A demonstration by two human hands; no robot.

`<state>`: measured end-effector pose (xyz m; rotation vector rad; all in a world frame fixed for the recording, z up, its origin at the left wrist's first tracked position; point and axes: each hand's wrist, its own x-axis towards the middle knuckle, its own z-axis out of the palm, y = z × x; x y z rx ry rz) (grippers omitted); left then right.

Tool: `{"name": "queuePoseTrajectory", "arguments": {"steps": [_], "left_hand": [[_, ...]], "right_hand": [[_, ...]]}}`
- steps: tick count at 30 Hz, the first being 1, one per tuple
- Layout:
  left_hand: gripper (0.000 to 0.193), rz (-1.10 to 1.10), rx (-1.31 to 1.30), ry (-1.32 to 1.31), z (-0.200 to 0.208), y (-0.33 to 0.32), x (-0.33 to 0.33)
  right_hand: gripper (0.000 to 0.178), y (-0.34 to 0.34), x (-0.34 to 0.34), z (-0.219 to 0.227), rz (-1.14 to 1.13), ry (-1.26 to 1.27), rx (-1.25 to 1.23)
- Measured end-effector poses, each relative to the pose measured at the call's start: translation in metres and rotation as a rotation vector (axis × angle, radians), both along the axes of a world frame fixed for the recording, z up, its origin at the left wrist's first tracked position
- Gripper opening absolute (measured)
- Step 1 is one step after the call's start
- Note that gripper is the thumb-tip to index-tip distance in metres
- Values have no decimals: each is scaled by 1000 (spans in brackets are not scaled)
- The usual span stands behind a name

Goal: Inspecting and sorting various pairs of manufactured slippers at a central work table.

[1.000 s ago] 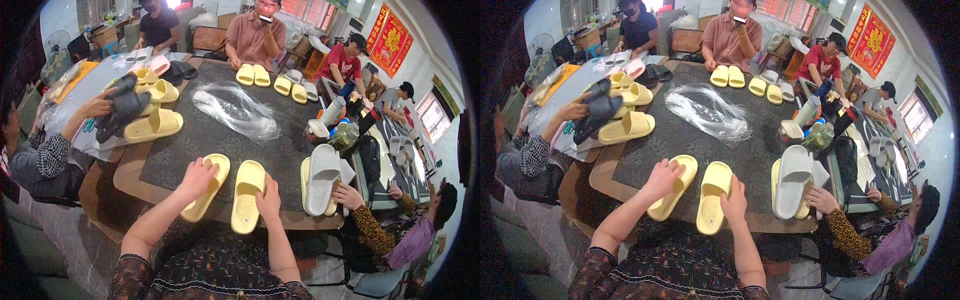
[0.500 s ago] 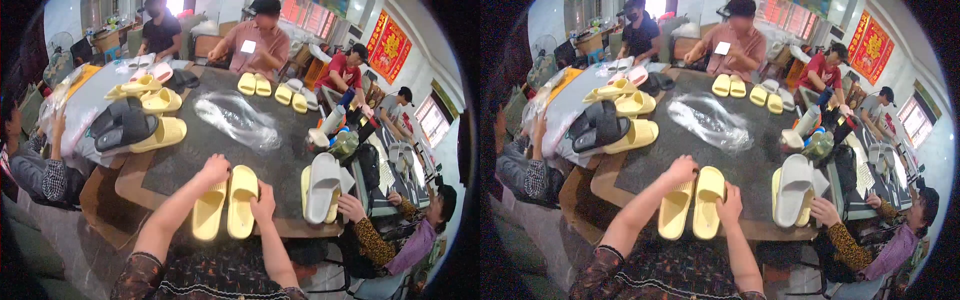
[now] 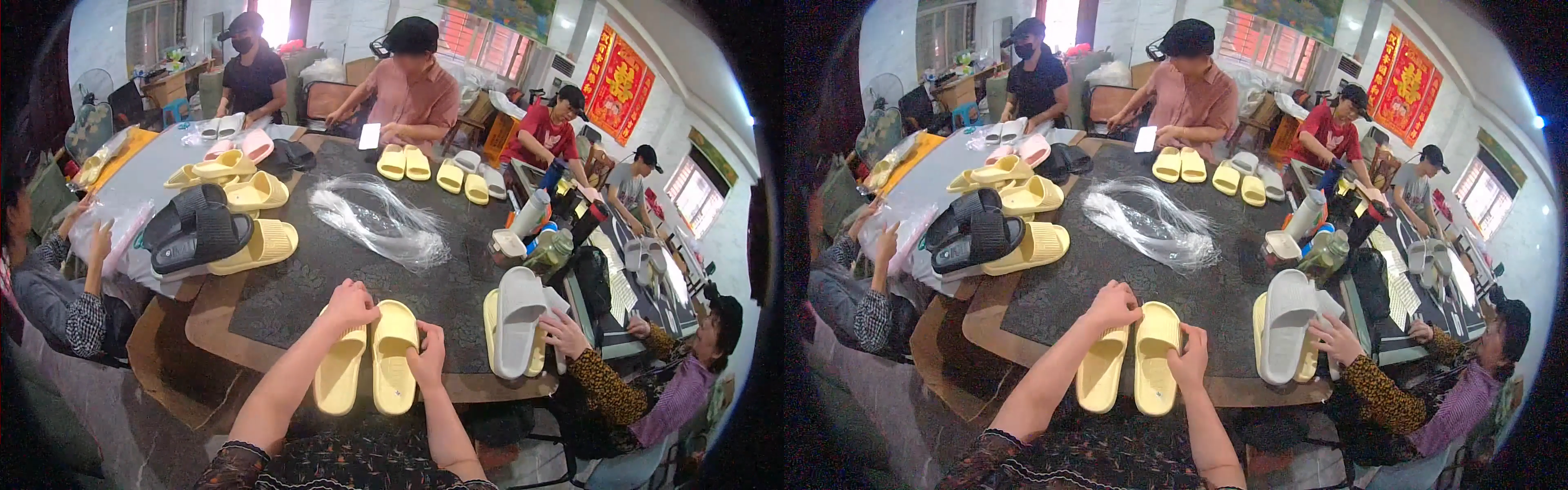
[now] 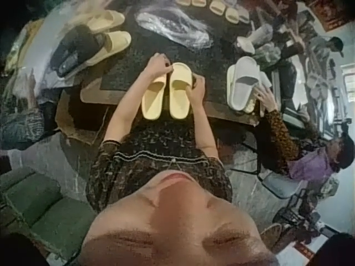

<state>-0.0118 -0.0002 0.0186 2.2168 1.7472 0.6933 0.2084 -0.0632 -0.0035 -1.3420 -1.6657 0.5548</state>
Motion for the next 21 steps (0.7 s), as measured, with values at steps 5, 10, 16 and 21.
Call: {"name": "queuePoseTrajectory", "arguments": {"steps": [5,10,16,21], "left_hand": [[15,-61,9,2,-3,4,-1],[14,38,-19,-78,-8,3,0],[18,17,41,106,-6,-2,4],[17,-14,56,9,-25,7,-5]], "right_hand": [[50,-2,1,2,6,14,-13],[46,-4,-6,3,29,58,38],[49,-5,2,-2,8,19,7],[49,-3,-1,-1,16,31,3]]}}
